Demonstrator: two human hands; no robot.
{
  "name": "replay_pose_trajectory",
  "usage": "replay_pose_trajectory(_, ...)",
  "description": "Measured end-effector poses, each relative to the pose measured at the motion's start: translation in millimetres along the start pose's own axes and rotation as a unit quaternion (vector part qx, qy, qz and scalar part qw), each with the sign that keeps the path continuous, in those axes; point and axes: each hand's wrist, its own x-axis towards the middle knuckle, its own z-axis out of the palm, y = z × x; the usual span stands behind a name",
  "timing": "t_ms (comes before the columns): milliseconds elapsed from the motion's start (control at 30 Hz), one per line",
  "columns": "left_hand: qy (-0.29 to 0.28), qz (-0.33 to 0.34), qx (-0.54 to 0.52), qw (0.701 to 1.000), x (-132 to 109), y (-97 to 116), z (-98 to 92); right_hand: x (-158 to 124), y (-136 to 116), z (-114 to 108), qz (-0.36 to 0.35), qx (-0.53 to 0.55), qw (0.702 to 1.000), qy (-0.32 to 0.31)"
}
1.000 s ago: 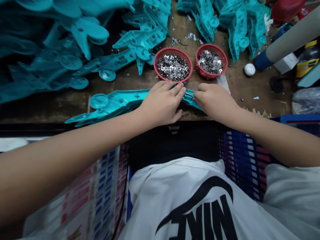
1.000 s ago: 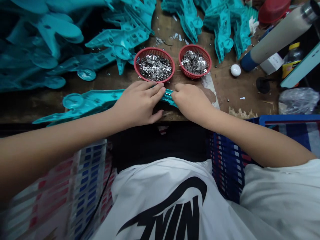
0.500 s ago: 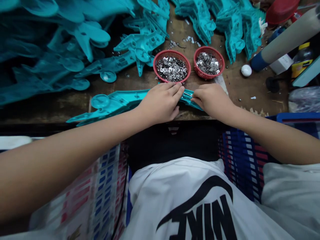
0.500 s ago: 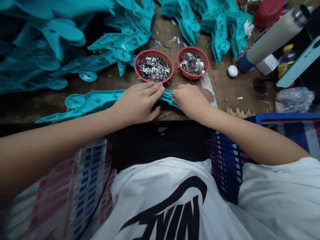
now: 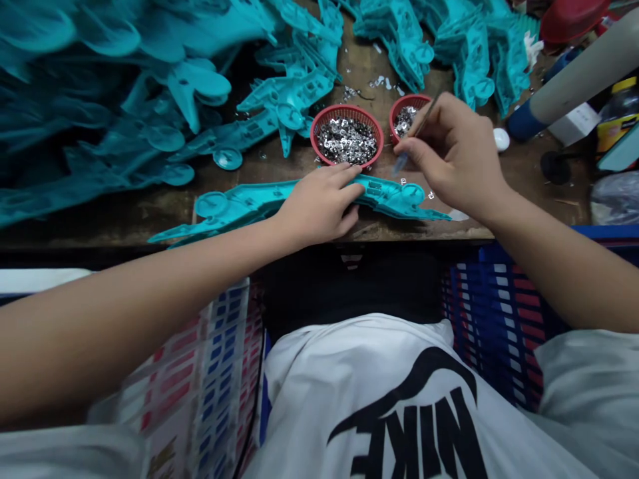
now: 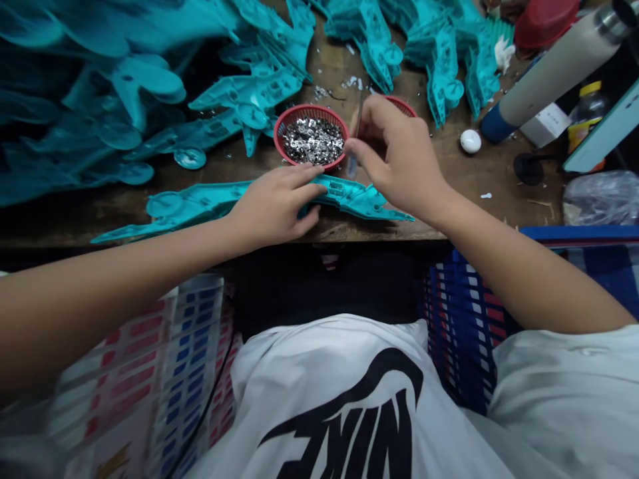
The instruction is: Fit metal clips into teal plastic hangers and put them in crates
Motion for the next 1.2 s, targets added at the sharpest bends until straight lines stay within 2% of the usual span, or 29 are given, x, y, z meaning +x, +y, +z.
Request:
replay_pose_trajectory(100, -0.003, 0.0, 0.012, 1.0, -0.2, -0.7, 2.0, 1.6, -8.8, 11.0, 0.004, 0.019, 0.999, -0.029)
replay_pose_trajectory(233, 0.001, -0.001, 0.032, 0.999, 0.7, 0.9, 4.4, 3.9, -8.4, 19.1, 0.02, 0.015, 0.998, -0.066)
replay_pose_trajectory(333, -0.006, -0.005, 0.039, 0.999, 2.0, 2.3, 5.5, 4.5, -5.4, 18.5, -0.001, 0.045, 0.997, -0.059)
replay_pose_trajectory(400, -0.007, -0.008, 0.034, 0.999, 2.7, 2.5, 6.1, 3.8, -5.0, 17.2, -0.004, 0.028, 0.998, -0.053)
replay_pose_trajectory(533, 0.003, -0.009, 0.027, 1.0, 3.0, 1.3, 7.4, 1.8, -7.3, 16.8, 0.019, -0.019, 0.997, -0.072)
replay_pose_trajectory(800, 0.009, -0.004, 0.031, 0.999, 2.7, 2.0, 5.2, 1.4, -7.9, 18.9, 0.033, 0.002, 0.996, -0.085)
replay_pose_trajectory(933, 0.0, -0.003, 0.039, 0.999, 2.7, 4.0, 1.6, 0.1, -4.4, 20.6, 0.013, 0.028, 0.995, -0.091)
replay_pose_trajectory(1067, -0.011, 0.002, 0.049, 0.999, 2.6, 5.8, -1.5, -1.9, -1.7, 20.0, 0.004, -0.013, 0.994, -0.108)
replay_pose_trajectory(1200, -0.012, 0.014, 0.067, 0.998, 3.1, 6.0, -2.1, -1.5, 0.7, 18.4, 0.001, -0.03, 0.997, -0.077)
